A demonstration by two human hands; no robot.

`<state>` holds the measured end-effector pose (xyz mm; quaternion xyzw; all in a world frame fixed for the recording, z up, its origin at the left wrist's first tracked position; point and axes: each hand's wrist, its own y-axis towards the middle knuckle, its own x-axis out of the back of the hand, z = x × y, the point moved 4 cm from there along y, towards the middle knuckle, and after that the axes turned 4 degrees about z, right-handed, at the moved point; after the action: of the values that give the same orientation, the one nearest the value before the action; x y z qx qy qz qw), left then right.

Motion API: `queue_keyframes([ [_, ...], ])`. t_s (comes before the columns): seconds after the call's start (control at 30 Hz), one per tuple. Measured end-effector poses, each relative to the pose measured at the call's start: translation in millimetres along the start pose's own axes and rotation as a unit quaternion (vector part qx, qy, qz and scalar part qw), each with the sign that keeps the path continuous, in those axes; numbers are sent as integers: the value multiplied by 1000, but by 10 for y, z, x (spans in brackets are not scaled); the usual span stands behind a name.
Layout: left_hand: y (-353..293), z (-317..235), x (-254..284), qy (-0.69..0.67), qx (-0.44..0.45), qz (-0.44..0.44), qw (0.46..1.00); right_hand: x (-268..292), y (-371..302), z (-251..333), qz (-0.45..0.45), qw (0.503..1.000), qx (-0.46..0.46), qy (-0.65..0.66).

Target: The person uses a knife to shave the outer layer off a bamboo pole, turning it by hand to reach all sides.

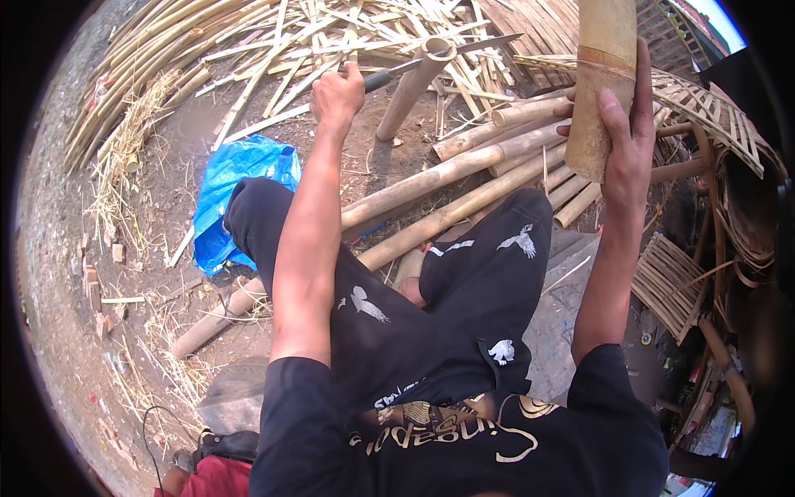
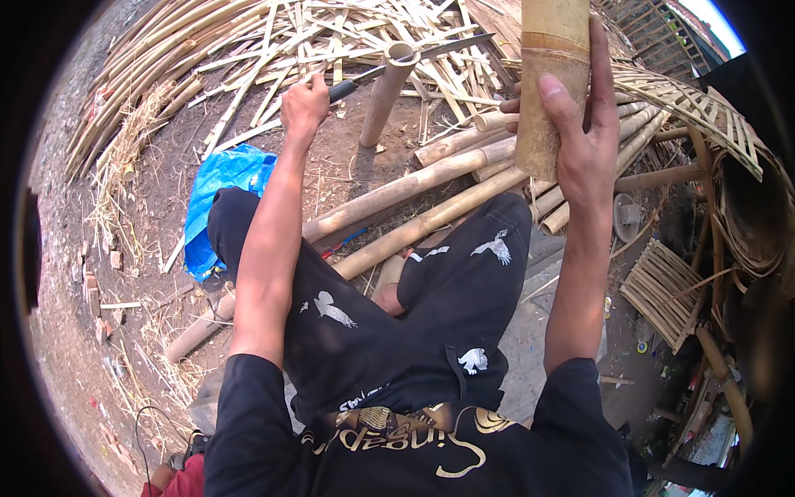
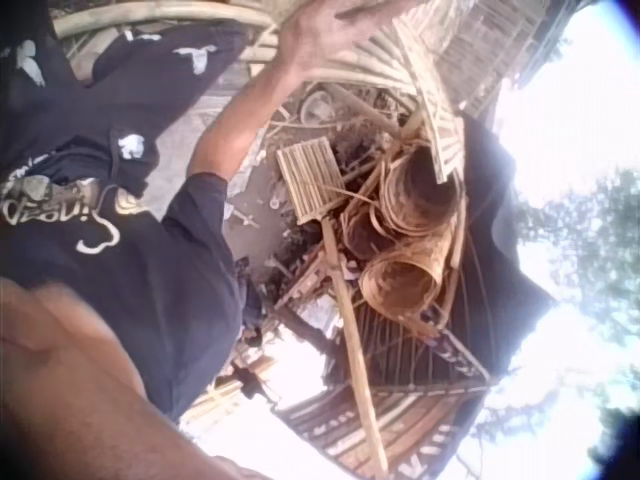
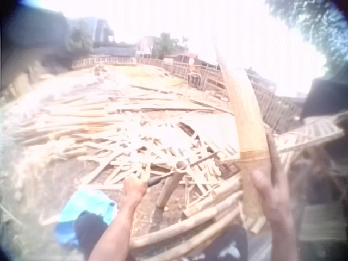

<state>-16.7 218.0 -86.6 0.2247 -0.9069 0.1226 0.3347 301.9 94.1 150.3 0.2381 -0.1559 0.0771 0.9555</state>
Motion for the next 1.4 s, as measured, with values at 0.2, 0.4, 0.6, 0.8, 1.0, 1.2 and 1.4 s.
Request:
queue_keyframes([
  [0.2,23,-15,-110,-22,3,47,999,226,171,490,-188,948,125,-224],
  [0.4,-98,-193,119,-3,-53,10,999,-402,-304,-1288,43,920,-251,-298],
  [0.6,-21,-150,-167,-97,-46,114,988,-368,-319,-1414,15,959,-201,-202],
  [0.8,34,-3,0,-82,-110,17,990,-632,-286,-1431,19,969,-192,-152],
  [1.0,-315,-312,213,155,-207,97,961,-963,-398,-1206,47,965,-188,-178],
  [1.2,-254,-242,148,197,-181,37,963,-1037,-676,-1278,31,984,-140,-107],
  [1.4,-286,-242,171,198,-177,20,964,-983,-1018,-1189,49,968,-198,146],
])
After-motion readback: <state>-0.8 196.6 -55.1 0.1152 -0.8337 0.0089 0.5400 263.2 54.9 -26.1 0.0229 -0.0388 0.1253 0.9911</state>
